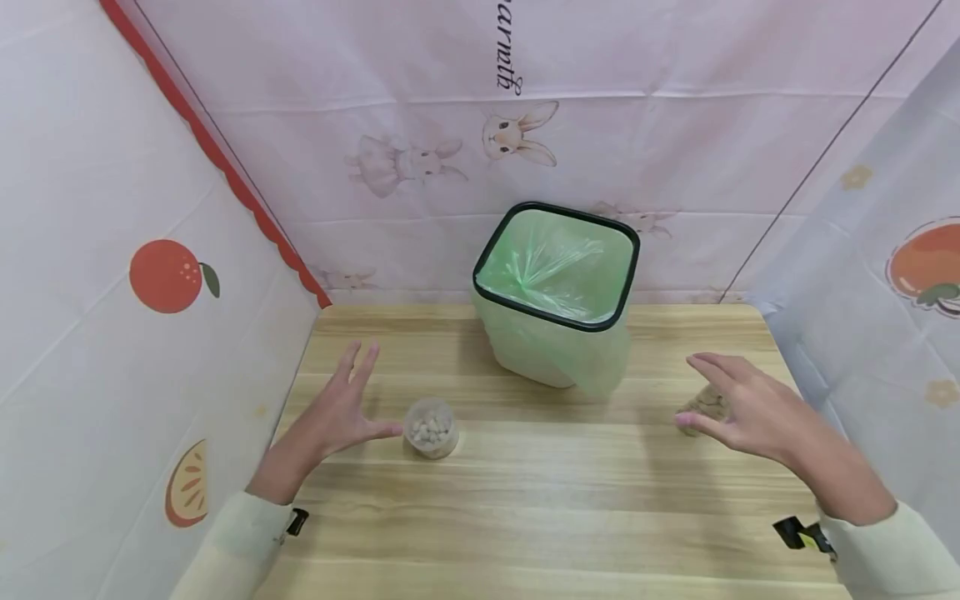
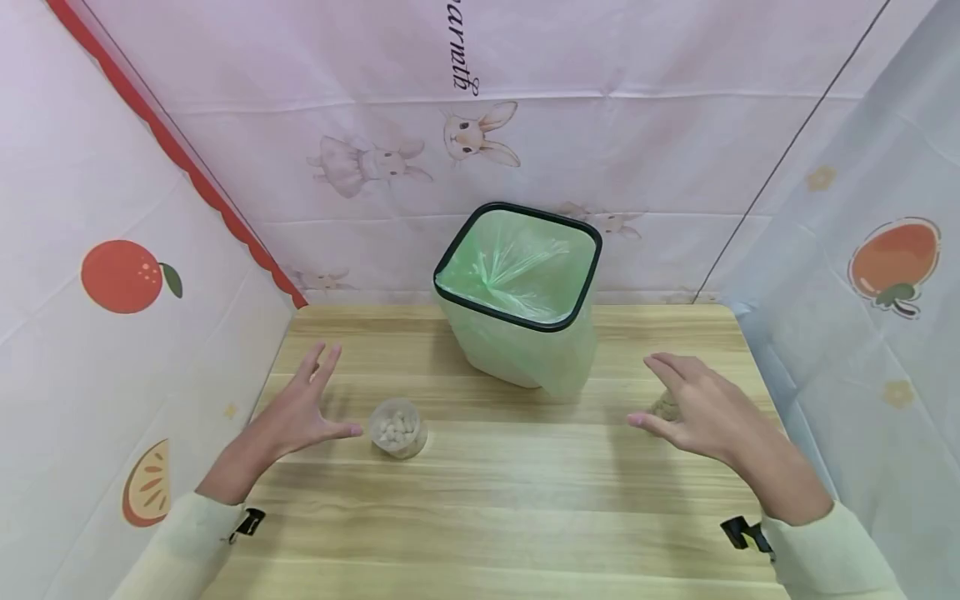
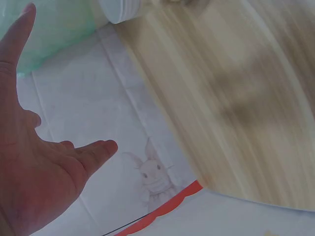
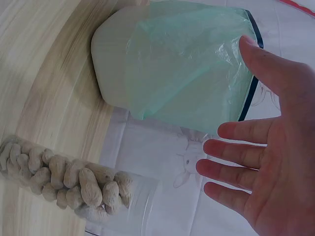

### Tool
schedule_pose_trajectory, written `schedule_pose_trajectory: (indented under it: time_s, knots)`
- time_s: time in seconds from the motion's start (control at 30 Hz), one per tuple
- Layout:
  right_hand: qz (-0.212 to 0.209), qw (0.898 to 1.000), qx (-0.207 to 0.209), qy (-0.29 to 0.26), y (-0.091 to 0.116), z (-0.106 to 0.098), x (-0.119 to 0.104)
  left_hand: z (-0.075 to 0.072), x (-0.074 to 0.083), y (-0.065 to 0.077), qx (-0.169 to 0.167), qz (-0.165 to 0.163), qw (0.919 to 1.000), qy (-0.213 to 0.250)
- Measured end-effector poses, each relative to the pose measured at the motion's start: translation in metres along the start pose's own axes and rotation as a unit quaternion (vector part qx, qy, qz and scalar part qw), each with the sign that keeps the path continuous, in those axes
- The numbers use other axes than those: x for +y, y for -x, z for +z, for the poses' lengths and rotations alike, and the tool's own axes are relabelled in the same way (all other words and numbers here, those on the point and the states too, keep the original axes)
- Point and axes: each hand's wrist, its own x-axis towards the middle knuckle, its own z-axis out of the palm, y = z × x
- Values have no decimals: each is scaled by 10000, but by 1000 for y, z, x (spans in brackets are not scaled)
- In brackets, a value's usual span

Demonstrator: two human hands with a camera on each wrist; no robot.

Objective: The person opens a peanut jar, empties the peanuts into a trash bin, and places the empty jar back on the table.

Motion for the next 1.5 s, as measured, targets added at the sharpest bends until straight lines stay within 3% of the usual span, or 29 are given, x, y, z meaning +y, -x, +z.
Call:
schedule_pose_trajectory:
  time_s: [0.37, 0.67, 0.87, 1.2, 1.5]
  knots:
    - [-555, 9972, 489, -46, -4, 9, -11, 23, 1, 8, -53, -30, 9991, 421]
    - [-717, 9968, 366, -32, -11, 14, -25, 43, -8, 10, 110, 169, 9991, 378]
    - [-942, 9943, 481, -108, -14, 18, -32, 54, -12, 11, 235, 311, 9974, 609]
    - [-1189, 9907, 633, -193, -18, 25, -44, 73, -12, 13, 179, 239, 9921, 1219]
    - [-1206, 9918, 331, -254, -26, 31, -59, 88, -8, 12, 131, 217, 9889, 1461]
